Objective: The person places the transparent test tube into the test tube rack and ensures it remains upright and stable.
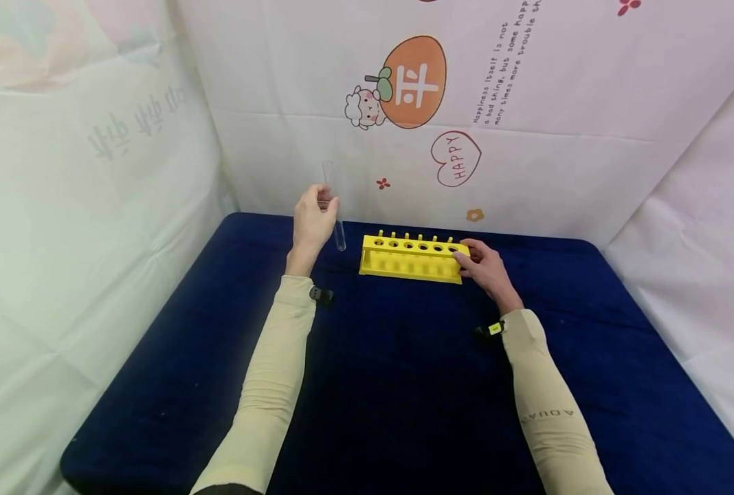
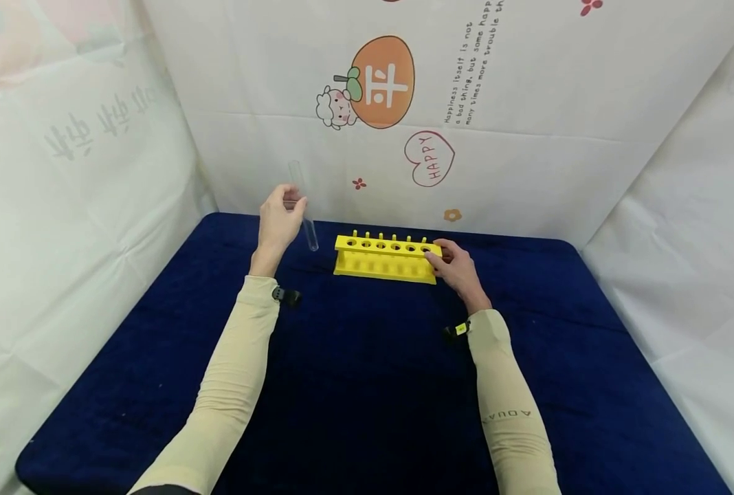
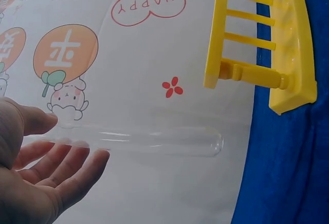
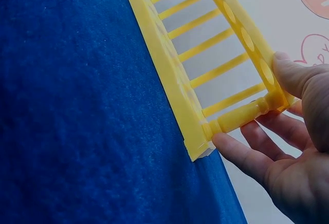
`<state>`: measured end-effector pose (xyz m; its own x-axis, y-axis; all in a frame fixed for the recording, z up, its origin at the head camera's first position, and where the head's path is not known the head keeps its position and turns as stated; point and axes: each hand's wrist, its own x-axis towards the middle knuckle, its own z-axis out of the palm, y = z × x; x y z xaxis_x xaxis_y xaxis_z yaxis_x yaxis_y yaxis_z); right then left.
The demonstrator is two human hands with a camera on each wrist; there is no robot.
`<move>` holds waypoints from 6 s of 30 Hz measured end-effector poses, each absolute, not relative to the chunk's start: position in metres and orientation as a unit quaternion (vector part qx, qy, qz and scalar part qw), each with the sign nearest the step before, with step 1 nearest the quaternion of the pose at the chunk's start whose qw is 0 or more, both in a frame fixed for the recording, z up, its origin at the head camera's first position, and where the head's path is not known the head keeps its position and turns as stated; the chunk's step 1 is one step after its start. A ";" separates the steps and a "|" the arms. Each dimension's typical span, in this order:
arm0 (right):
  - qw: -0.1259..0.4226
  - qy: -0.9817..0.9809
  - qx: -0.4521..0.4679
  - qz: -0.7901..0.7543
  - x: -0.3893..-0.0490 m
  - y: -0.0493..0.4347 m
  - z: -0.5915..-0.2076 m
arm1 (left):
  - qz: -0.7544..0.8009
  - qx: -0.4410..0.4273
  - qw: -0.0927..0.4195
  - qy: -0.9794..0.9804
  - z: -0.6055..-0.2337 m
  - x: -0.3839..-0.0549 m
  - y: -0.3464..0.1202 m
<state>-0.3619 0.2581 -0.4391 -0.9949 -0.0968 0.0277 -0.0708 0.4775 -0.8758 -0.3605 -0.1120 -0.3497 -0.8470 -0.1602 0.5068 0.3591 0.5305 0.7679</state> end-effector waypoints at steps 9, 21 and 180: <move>0.014 0.859 -0.045 -0.509 -0.363 0.258 -0.437 | -0.494 -0.073 0.277 -0.821 -0.342 -0.367 -0.110; 0.015 0.856 -0.047 -0.514 -0.363 0.259 -0.437 | -0.526 -0.078 0.261 -0.806 -0.330 -0.371 -0.102; 0.016 0.855 -0.046 -0.516 -0.359 0.261 -0.434 | -0.490 -0.126 0.140 -0.851 -0.393 -0.364 -0.041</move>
<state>-0.3587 0.2606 -0.4335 -0.9953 -0.0951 0.0194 -0.0615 0.4641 -0.8836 -0.3643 -0.0413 -0.3926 -0.9292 0.0765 0.3616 0.3511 0.4887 0.7987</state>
